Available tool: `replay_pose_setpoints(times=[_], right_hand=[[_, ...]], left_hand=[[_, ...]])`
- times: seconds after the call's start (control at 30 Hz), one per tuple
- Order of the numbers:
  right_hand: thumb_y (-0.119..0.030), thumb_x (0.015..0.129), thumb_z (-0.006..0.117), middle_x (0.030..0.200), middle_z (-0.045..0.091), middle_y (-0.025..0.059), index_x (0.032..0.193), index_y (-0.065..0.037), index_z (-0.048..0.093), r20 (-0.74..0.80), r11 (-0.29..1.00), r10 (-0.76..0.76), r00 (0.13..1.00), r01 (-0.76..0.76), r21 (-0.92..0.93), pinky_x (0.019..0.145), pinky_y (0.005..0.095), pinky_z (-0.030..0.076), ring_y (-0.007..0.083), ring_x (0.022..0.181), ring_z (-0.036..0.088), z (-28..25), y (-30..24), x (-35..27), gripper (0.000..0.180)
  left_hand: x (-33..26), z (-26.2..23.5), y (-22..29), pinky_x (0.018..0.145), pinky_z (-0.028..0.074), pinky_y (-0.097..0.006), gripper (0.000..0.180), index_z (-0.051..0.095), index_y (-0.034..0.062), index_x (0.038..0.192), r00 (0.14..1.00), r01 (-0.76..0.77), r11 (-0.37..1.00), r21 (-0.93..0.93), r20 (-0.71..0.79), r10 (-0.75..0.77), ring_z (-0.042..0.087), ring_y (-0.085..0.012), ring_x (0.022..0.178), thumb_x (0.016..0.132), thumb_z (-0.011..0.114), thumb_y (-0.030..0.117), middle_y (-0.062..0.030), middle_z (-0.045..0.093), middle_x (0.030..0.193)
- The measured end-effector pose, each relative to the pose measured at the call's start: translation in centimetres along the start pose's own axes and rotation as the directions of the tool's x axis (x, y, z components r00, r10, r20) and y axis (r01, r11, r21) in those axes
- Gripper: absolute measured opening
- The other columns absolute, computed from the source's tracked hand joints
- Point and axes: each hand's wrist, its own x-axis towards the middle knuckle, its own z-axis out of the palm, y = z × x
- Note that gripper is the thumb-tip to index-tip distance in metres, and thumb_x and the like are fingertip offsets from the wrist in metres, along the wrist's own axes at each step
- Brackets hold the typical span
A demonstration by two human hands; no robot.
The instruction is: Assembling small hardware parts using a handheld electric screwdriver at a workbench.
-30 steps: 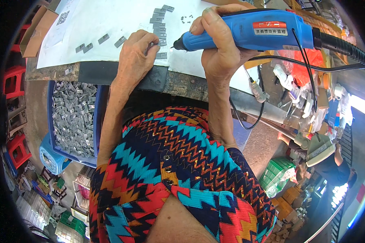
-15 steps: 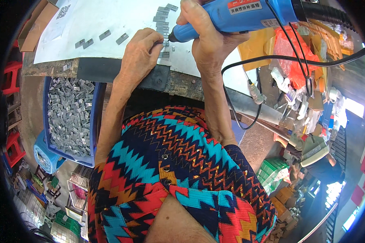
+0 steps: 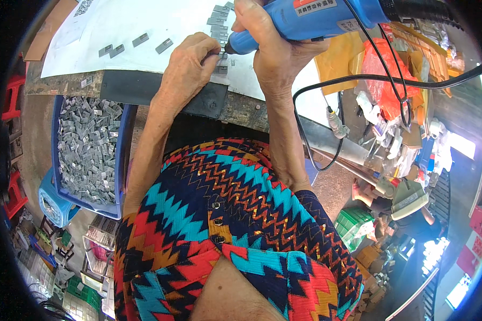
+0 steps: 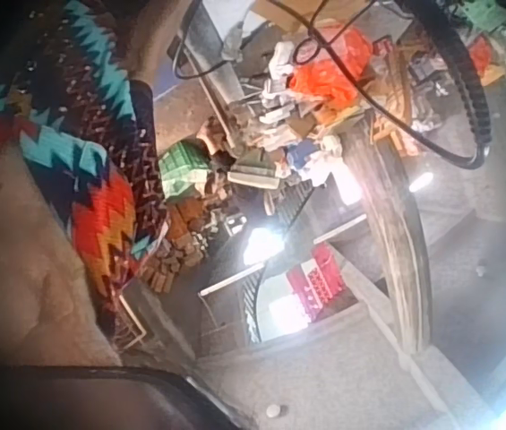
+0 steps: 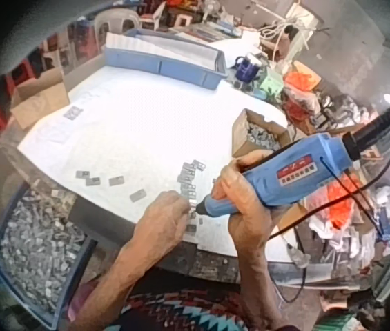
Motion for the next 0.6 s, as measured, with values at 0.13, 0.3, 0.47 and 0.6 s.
replay_pose_setpoints(times=[0.13,0.3,0.47,0.6], right_hand=[[-0.003,0.074,0.057,0.065,0.053,0.0072,0.091,0.0,0.051,-0.001,1.0,0.019,1.0,-0.019,0.004,0.053,0.0255,0.043,0.0139,0.053,0.052,0.06,0.11,-0.07,0.018],[-0.002,0.074,0.057,0.064,0.052,0.0067,0.09,0.0,0.051,-0.006,1.0,0.003,1.0,-0.003,-0.005,0.052,0.0256,0.043,0.0135,0.052,0.052,0.12,0.06,-0.03,0.017],[-0.002,0.074,0.057,0.064,0.052,0.0063,0.088,0.0,0.051,0.074,0.994,-0.074,0.995,0.08,-0.081,0.049,0.0252,0.043,0.012,0.05,0.051,-0.05,0.3,-0.08,0.016],[-0.001,0.073,0.058,0.064,0.052,0.0063,0.087,0.001,0.051,0.06,0.974,-0.184,0.981,0.19,-0.126,0.047,0.025,0.044,0.0116,0.049,0.051,0.18,0.8,-0.25,0.015]], left_hand=[[-0.02,-0.07,0.02,0.071,0.045,-0.034,0.011,0.059,-0.0019,0.085,1.0,0.006,1.0,0.006,0.004,-0.006,0.055,-0.0264,0.078,0.075,0.057,0.004,-0.0126,0.056,0.083],[0.0,0.04,-0.03,0.071,0.045,-0.035,0.011,0.058,-0.0011,0.084,1.0,-0.002,1.0,0.003,0.006,0.002,0.054,-0.0265,0.078,0.075,0.057,0.004,-0.0124,0.055,0.082],[0.2,-0.11,-0.09,0.069,0.043,-0.035,0.011,0.057,-0.0015,0.084,0.999,0.019,0.999,-0.026,0.044,-0.018,0.053,-0.0264,0.076,0.075,0.057,0.004,-0.0127,0.053,0.08],[0.2,-0.01,-0.25,0.069,0.043,-0.035,0.011,0.056,-0.0018,0.084,0.999,0.016,0.999,-0.048,0.045,-0.014,0.053,-0.0265,0.074,0.074,0.057,0.004,-0.0128,0.053,0.079]])
